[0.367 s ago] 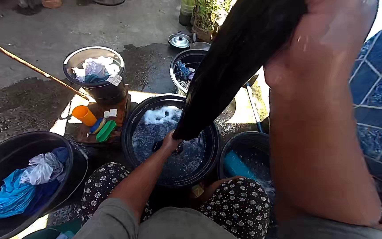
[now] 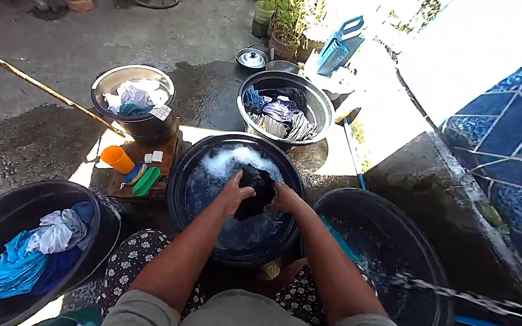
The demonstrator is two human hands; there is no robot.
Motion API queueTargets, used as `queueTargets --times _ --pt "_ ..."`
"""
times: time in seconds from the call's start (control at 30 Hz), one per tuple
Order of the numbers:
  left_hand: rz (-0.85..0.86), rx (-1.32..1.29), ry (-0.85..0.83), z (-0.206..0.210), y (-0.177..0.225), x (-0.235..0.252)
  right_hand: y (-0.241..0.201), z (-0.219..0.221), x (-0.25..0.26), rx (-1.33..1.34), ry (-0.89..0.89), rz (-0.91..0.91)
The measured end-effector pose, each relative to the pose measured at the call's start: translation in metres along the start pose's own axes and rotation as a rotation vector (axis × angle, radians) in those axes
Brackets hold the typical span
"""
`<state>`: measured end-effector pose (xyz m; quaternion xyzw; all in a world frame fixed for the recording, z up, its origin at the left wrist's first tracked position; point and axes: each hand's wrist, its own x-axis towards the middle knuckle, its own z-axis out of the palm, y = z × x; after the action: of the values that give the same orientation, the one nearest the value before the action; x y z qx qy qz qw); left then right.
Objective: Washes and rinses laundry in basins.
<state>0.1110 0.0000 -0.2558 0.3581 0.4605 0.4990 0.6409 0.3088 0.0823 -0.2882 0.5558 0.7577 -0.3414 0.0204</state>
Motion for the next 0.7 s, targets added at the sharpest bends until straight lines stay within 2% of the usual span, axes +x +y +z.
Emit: queueTargets --times 0.03,0.07,0.13,0.2,0.3,0.37,0.43,0.5,0.53,0.6,0.63,0.7 --pt "0.056 -0.070 -0.046 0.002 -0.002 -0.002 0.006 0.022 0.006 0.056 0.035 -0.049" --pt "0.098 -0.135 -0.093 0.003 -0.004 -0.004 0.010 0.043 0.012 0.141 0.144 -0.140" --pt "0.150 -0.267 -0.167 0.007 -0.008 -0.009 0.004 0.081 0.019 0.419 0.462 -0.299" --pt "0.204 -0.392 -0.206 0.008 -0.009 -0.013 -0.016 0.102 0.021 0.724 0.607 -0.263" --pt "0.334 -0.491 -0.181 -0.007 0.000 -0.018 -0.041 0.103 0.026 1.093 0.657 -0.176" --pt "0.381 -0.542 0.006 -0.029 0.014 -0.015 -0.056 0.082 0.022 1.191 0.655 -0.111" --pt "0.337 -0.530 0.328 -0.054 0.021 -0.006 -0.075 0.059 0.009 1.269 0.651 -0.133" --pt "0.121 -0.454 0.642 -0.067 0.007 0.011 -0.103 0.042 -0.007 1.297 0.616 -0.257" --pt "0.009 -0.409 0.693 -0.067 -0.010 0.016 -0.119 0.038 -0.012 1.283 0.591 -0.314" --pt "-0.129 -0.431 0.584 -0.054 -0.045 0.015 -0.148 0.037 -0.017 1.204 0.559 -0.393" --pt "-0.138 -0.522 0.505 -0.043 -0.055 0.013 -0.157 0.038 -0.018 1.157 0.555 -0.407" --pt "-0.036 -0.809 0.332 -0.030 -0.054 0.012 -0.164 0.044 -0.020 1.134 0.546 -0.419"
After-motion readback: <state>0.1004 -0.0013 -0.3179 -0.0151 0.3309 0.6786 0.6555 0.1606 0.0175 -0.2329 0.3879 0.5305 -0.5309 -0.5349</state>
